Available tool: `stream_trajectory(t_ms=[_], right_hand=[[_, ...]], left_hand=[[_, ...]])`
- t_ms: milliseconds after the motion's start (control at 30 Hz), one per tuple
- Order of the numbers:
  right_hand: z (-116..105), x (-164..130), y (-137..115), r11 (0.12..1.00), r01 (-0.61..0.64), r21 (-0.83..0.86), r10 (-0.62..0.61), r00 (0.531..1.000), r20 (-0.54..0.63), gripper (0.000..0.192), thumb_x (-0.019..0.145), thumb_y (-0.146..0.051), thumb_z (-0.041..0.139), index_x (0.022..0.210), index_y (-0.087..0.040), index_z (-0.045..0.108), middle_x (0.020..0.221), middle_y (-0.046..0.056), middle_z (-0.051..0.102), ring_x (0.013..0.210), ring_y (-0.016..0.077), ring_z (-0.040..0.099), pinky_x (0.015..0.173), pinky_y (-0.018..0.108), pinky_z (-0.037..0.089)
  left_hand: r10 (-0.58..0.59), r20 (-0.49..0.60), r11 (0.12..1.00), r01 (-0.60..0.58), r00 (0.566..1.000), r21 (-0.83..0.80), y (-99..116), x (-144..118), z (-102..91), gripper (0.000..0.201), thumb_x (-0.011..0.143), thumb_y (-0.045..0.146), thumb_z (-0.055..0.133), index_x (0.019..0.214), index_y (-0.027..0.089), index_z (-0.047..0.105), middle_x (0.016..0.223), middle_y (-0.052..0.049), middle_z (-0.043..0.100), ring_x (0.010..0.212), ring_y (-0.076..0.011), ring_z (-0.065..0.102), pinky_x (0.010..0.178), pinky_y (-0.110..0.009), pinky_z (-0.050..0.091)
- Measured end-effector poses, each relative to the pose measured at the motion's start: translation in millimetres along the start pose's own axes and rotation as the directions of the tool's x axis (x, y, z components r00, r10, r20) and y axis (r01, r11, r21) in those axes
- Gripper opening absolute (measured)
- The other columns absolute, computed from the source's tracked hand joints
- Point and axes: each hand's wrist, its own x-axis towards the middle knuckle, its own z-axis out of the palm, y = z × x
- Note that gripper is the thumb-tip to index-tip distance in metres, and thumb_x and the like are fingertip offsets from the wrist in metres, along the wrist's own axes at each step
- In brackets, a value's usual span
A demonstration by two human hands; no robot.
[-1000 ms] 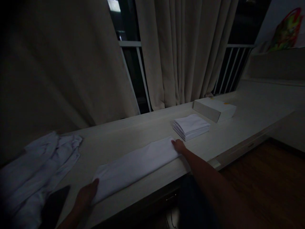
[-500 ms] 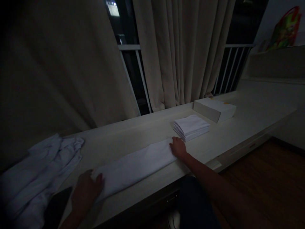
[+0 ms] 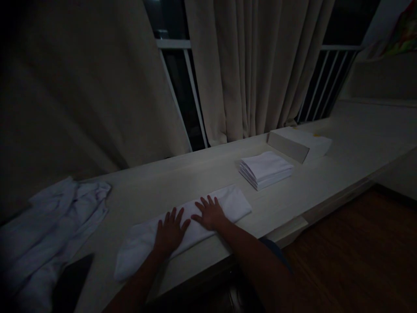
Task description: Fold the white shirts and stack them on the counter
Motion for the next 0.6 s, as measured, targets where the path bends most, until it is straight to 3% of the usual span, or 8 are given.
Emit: stream_trajectory(t_ms=[233,333,433,600], right_hand=[[2,-3,-4,1.0,-0.026,-0.009,0.026,0.999,-0.026,0.074,0.089,-0.075,0.016,0.149,-0.034,0.031,0.158,0.001,0.022,0.145,0.0326,0.013,0.115,0.055,0.008],[2,-2,-3,1.0,-0.028,-0.001,0.028,0.999,-0.021,0.075,0.088,-0.077,0.015,0.148,-0.036,0.032,0.157,0.0,0.023,0.145,0.0329,0.014,0.114,0.055,0.009],[2,-1,-1,1.0,-0.019,0.006,0.019,1.0,-0.006,0.076,0.087,-0.078,0.017,0.148,-0.036,0.033,0.157,0.0,0.024,0.144,0.0335,0.016,0.114,0.055,0.01],[1,-2,0,1.0,-0.019,-0.013,0.019,1.0,-0.004,0.073,0.088,-0.076,0.02,0.148,-0.036,0.033,0.157,0.001,0.023,0.144,0.0335,0.015,0.115,0.055,0.009]], left_hand=[[-0.046,-0.025,0.999,0.046,0.999,-0.017,7,-1,-2.8,0.074,0.089,0.066,0.017,0.151,0.026,0.023,0.157,-0.014,0.025,0.142,-0.0384,0.023,0.11,-0.057,0.02],[-0.052,-0.005,0.999,0.051,0.999,-0.018,-3,-4,-4.1,0.073,0.089,0.065,0.017,0.15,0.025,0.024,0.156,-0.014,0.028,0.141,-0.0361,0.026,0.11,-0.055,0.021],[-0.052,0.007,0.999,0.052,0.999,0.002,-34,-16,-1.0,0.074,0.09,0.064,0.019,0.149,0.021,0.027,0.154,-0.016,0.031,0.141,-0.0357,0.028,0.111,-0.054,0.021],[-0.107,0.063,0.993,0.109,0.992,-0.039,-108,-41,12.8,0.073,0.09,0.061,0.021,0.149,0.018,0.028,0.157,-0.015,0.025,0.144,-0.0336,0.023,0.111,-0.053,0.024]])
